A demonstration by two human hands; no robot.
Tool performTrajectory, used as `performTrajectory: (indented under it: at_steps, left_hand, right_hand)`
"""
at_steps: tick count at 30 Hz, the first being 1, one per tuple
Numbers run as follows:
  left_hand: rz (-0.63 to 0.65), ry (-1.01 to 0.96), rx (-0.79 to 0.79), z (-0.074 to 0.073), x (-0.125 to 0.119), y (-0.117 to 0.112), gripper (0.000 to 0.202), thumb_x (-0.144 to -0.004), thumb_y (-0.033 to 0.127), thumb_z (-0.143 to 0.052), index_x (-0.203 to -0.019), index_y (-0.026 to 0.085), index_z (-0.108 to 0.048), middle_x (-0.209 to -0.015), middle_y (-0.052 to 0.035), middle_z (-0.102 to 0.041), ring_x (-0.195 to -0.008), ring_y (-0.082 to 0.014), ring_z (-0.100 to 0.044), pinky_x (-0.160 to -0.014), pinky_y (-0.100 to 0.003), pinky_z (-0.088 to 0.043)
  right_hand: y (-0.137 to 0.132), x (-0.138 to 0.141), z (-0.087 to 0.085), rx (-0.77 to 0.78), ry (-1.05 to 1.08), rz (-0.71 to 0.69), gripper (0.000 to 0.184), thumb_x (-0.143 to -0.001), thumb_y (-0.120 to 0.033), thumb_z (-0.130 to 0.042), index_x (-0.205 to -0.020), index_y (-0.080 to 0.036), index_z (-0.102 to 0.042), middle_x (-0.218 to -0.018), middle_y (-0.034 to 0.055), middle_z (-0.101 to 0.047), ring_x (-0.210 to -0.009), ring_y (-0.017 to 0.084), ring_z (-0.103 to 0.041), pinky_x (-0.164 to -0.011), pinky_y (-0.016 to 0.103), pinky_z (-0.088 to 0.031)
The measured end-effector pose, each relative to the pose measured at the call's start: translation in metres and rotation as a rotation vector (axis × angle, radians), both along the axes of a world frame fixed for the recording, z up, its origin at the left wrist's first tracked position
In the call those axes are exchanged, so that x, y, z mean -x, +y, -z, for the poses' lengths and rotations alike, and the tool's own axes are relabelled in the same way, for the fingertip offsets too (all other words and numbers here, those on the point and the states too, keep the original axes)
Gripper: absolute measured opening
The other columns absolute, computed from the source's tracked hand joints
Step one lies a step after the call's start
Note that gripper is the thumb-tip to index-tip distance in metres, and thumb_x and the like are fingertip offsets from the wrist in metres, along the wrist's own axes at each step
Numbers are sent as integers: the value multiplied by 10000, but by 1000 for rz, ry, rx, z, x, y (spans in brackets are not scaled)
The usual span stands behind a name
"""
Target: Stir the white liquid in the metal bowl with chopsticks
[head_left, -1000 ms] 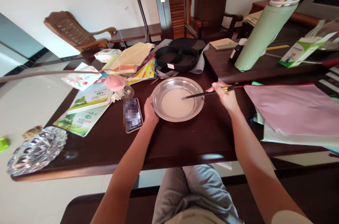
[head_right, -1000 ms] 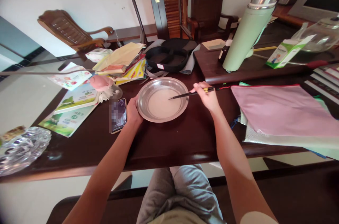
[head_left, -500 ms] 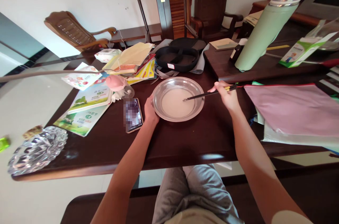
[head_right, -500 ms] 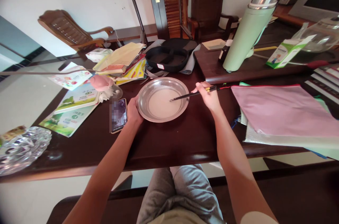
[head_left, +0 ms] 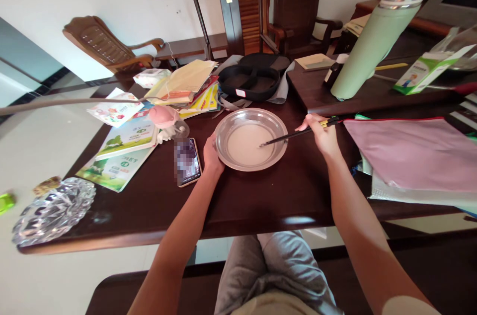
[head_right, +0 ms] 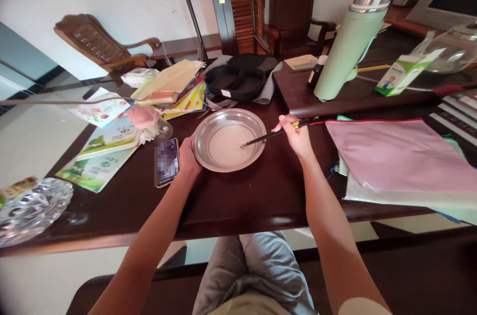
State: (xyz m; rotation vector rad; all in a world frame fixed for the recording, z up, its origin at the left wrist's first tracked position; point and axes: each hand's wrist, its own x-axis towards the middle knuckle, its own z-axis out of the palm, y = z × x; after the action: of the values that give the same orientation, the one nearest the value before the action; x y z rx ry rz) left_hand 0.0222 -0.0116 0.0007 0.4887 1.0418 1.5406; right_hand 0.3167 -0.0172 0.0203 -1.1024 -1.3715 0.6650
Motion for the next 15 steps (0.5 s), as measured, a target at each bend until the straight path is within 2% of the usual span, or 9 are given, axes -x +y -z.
performTrajectory:
  at_steps: [2, 6, 9, 12, 15]
  left_hand:
    - [-7, -5, -3, 1, 0, 0, 281, -712, 337, -678, -923, 168, -754, -815, -31, -780, -872, -248, -734, -838, -336, -571]
    - [-1, 3, -21, 2, 0, 1, 279, -714, 350, -698, -921, 171, -757, -835, -34, -782, -895, -250, -734, -864, -337, -565]
    - [5, 22, -23, 1, 0, 1, 259, -713, 352, -690, -893, 181, -763, -803, -25, -777, -871, -245, -724, -836, -329, -565]
    - [-1, 21, -18, 0, -1, 0, 255, -704, 349, -679, -878, 186, -770, -795, -17, -778, -841, -240, -716, -789, -318, -566]
    - [-3, 8, -13, -2, -2, -1, 267, -695, 358, -694, -882, 180, -764, -800, -24, -772, -859, -249, -722, -798, -325, -566]
  right_hand:
    - [-1, 4, 0, 35, 4, -84, 540, -861, -719, -636, -598, -254, -709, -659, 33, -708, -700, 219, -684, -806, 394, -532]
    - [0, 17, 3, 15, -160, -206, 482, -854, -712, -651, -719, -267, -780, -809, 51, -777, -836, 241, -705, -816, 391, -529]
    - [2, 15, 3, -37, -224, -118, 454, -870, -694, -646, -762, -278, -790, -805, 44, -778, -844, 241, -687, -827, 400, -519]
    - [1, 4, 1, -65, -108, 5, 502, -898, -689, -611, -666, -265, -745, -693, 32, -724, -761, 227, -675, -828, 402, -520]
    - [-2, 2, -1, -12, -6, -59, 538, -902, -689, -606, -600, -253, -700, -647, 27, -697, -705, 216, -684, -820, 393, -536]
